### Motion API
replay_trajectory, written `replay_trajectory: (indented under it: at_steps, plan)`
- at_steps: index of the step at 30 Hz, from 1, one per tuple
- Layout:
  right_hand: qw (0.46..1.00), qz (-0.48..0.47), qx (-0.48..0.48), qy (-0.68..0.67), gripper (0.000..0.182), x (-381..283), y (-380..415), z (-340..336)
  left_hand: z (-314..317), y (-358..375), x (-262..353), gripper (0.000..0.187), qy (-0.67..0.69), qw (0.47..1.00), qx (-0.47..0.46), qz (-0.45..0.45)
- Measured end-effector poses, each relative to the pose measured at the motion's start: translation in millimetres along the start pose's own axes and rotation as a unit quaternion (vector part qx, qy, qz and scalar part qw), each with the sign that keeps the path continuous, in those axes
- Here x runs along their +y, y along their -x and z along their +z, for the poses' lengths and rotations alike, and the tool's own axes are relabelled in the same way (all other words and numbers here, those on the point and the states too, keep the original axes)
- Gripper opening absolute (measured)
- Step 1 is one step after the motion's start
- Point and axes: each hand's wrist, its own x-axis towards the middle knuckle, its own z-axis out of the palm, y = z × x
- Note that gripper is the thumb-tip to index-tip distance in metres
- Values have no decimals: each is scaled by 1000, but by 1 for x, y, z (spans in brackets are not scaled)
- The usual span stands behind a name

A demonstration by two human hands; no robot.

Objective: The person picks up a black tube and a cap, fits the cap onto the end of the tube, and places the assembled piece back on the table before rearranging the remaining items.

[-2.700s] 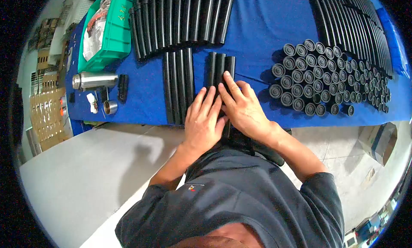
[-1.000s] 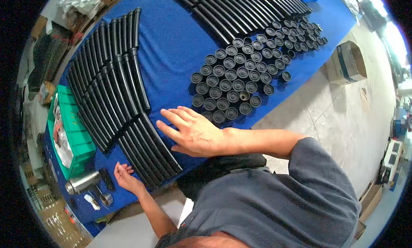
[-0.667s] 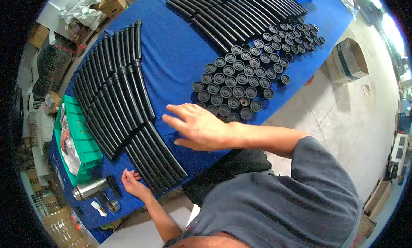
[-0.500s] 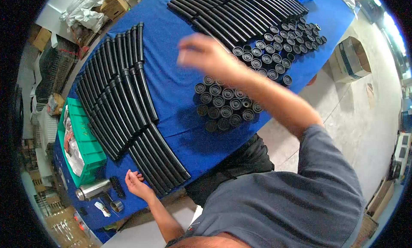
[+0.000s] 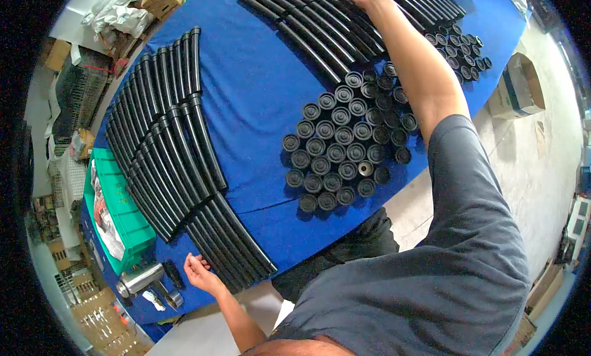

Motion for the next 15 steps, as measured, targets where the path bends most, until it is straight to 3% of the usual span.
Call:
replay_trajectory:
  at_steps: [3, 5, 9, 15]
  plan:
    - [1000, 6, 10, 14, 97, 3, -6, 6, 0, 1, 2, 31, -18, 1000, -3, 10]
    - [997, -44, 7, 55, 97, 8, -18, 3, 1, 3, 7, 31, -5, 1000, 0, 12]
    - [1000, 26, -4, 8, 95, 3, -41, -3, 0, 4, 6, 33, 7, 1000, -7, 28]
    - [1000, -6, 10, 25, 91, 8, -38, -1, -2, 3, 7, 36, 6, 1000, -14, 20]
